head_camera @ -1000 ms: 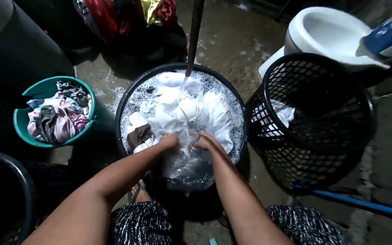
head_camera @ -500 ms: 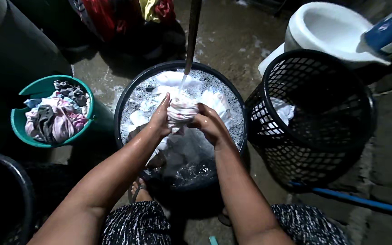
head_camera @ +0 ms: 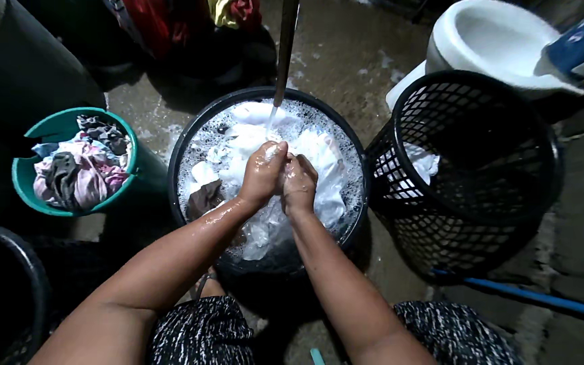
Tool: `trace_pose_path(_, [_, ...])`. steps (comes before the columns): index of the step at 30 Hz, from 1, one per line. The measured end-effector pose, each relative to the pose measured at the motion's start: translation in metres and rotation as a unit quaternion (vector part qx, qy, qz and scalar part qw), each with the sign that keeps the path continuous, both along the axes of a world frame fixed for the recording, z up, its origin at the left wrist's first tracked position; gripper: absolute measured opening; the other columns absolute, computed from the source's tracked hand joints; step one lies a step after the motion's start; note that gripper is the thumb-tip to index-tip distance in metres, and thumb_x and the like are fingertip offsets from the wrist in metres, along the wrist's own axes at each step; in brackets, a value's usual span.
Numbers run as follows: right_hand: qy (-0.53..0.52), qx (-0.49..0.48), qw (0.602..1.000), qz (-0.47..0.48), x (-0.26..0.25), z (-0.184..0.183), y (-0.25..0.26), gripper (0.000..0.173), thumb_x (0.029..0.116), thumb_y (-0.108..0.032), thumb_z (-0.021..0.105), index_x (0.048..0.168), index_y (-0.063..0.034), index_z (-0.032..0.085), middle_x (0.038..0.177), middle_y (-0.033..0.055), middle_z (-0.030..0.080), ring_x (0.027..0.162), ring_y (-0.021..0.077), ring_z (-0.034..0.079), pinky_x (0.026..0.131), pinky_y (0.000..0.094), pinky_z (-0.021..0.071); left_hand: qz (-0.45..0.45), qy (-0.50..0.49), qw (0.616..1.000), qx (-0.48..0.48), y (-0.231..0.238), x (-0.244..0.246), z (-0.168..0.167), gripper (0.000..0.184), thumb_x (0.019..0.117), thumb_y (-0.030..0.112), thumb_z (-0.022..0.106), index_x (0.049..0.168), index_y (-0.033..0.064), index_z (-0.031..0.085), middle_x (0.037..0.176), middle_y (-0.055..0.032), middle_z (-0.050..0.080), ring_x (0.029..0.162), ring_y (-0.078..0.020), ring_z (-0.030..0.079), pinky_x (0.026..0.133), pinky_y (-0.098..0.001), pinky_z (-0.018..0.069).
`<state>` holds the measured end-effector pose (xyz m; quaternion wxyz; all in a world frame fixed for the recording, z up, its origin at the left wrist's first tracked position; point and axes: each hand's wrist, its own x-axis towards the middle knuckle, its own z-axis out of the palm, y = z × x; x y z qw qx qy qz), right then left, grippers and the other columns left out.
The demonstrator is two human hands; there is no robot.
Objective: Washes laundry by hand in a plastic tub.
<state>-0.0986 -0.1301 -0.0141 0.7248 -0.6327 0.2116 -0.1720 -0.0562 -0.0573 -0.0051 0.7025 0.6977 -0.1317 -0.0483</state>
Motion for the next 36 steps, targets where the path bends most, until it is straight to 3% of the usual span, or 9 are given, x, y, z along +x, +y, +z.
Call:
trace_pose_path(6, [-0.020,-0.166,0.986,0.031,0.006,-0.015,-0.008,0.028,0.0983,-0.012,0.055,0.071,-0.0038,0.059,0.066,0.0015,0.055,0.063,0.0080,0.053,0.063,0.0296,0.0464,0.004,0.311,0.950,0.023,0.001,0.011,0.010,0.044,0.1115,0.039,0.037,0.089,0.0069,0.058,0.071,-0.0030,0.058,0.062,-0.0135,0.059,0.061,-0.0341,0.0541])
trace_pose_path(12, [-0.027,0.368,0.929,-0.018,0.011,0.003,-0.092,0.033,0.1083,-0.036,0.041,0.121,-0.0098,0.058,0.101,0.0082,0.068,0.090,0.0198,0.069,0.077,0.0409,0.0608,-0.175,0.173,0.967,0.073,0.009,0.005,0.009,0.049,0.1129,0.036,0.026,0.150,0.0072,0.040,0.148,-0.0096,0.051,0.129,-0.0204,0.056,0.104,-0.0431,0.0508])
trace_pose_path(15, [-0.317,0.528,0.786,-0.044,0.015,0.015,-0.148,0.075,0.1016,-0.064,0.007,0.130,-0.0077,0.048,0.119,0.0147,0.062,0.109,0.0274,0.066,0.093,0.0438,0.0570,-0.298,0.088,0.899,0.308,0.020,-0.009,-0.028,0.036,0.1072,0.030,0.055,0.126,-0.0002,0.061,0.116,-0.0192,0.067,0.102,-0.0285,0.067,0.091,-0.0505,0.0549])
trace_pose_path(17, [-0.378,0.459,0.804,-0.018,0.017,0.010,-0.158,0.092,0.0986,-0.067,-0.010,0.152,-0.0037,0.030,0.147,0.0186,0.051,0.134,0.0311,0.055,0.111,0.0436,0.0470,-0.431,0.108,0.796,0.412,0.021,-0.022,-0.057,0.044,0.1068,0.035,0.056,0.132,-0.0011,0.061,0.122,-0.0239,0.066,0.112,-0.0364,0.065,0.100,-0.0580,0.0492])
trace_pose_path(21, [-0.031,0.306,0.946,0.100,0.008,-0.040,-0.121,0.053,0.1111,-0.046,0.016,0.140,-0.0165,0.050,0.124,0.0052,0.067,0.108,0.0232,0.068,0.091,0.0457,0.0579,-0.454,0.094,0.671,0.578,0.034,-0.030,-0.085,0.060,0.1051,0.033,0.060,0.151,-0.0031,0.043,0.150,-0.0309,0.046,0.140,-0.0485,0.045,0.111,-0.0681,0.0371])
trace_pose_path(24, [0.198,0.223,0.926,0.229,-0.003,-0.083,-0.087,0.043,0.1091,-0.041,0.039,0.135,-0.0112,0.057,0.117,0.0059,0.069,0.096,0.0195,0.070,0.083,0.0404,0.0595,-0.362,0.081,0.690,0.621,0.057,-0.029,-0.096,0.045,0.1049,0.016,0.057,0.145,-0.0039,0.052,0.156,-0.0238,0.045,0.145,-0.0434,0.041,0.113,-0.0657,0.0365])
trace_pose_path(27, [0.243,0.222,0.906,0.266,-0.010,-0.124,-0.068,0.041,0.1118,-0.033,0.037,0.138,-0.0052,0.053,0.115,0.0090,0.066,0.095,0.0183,0.066,0.083,0.0369,0.0572,-0.283,0.072,0.750,0.593,0.077,-0.027,-0.105,0.043,0.1065,0.013,0.052,0.147,-0.0025,0.050,0.154,-0.0220,0.048,0.144,-0.0404,0.044,0.115,-0.0631,0.0360])
trace_pose_path(33, [0.415,0.062,0.884,0.205,-0.030,-0.138,-0.045,0.041,0.1121,-0.022,0.043,0.142,0.0045,0.051,0.135,0.0219,0.058,0.115,0.0258,0.059,0.099,0.0400,0.0483,-0.402,0.147,0.602,0.675,0.067,-0.025,-0.092,0.043,0.1053,0.009,0.052,0.145,-0.0072,0.049,0.153,-0.0296,0.046,0.143,-0.0490,0.041,0.113,-0.0702,0.0327])
trace_pose_path(36, [0.269,0.157,0.921,0.233,-0.027,-0.138,-0.052,0.040,0.1131,-0.020,0.034,0.138,0.0050,0.052,0.123,0.0170,0.064,0.105,0.0189,0.065,0.092,0.0329,0.0549,-0.385,0.124,0.652,0.641,0.056,-0.014,-0.074,0.039,0.1034,0.016,0.060,0.134,-0.0087,0.059,0.142,-0.0322,0.054,0.136,-0.0500,0.048,0.109,-0.0697,0.0376])
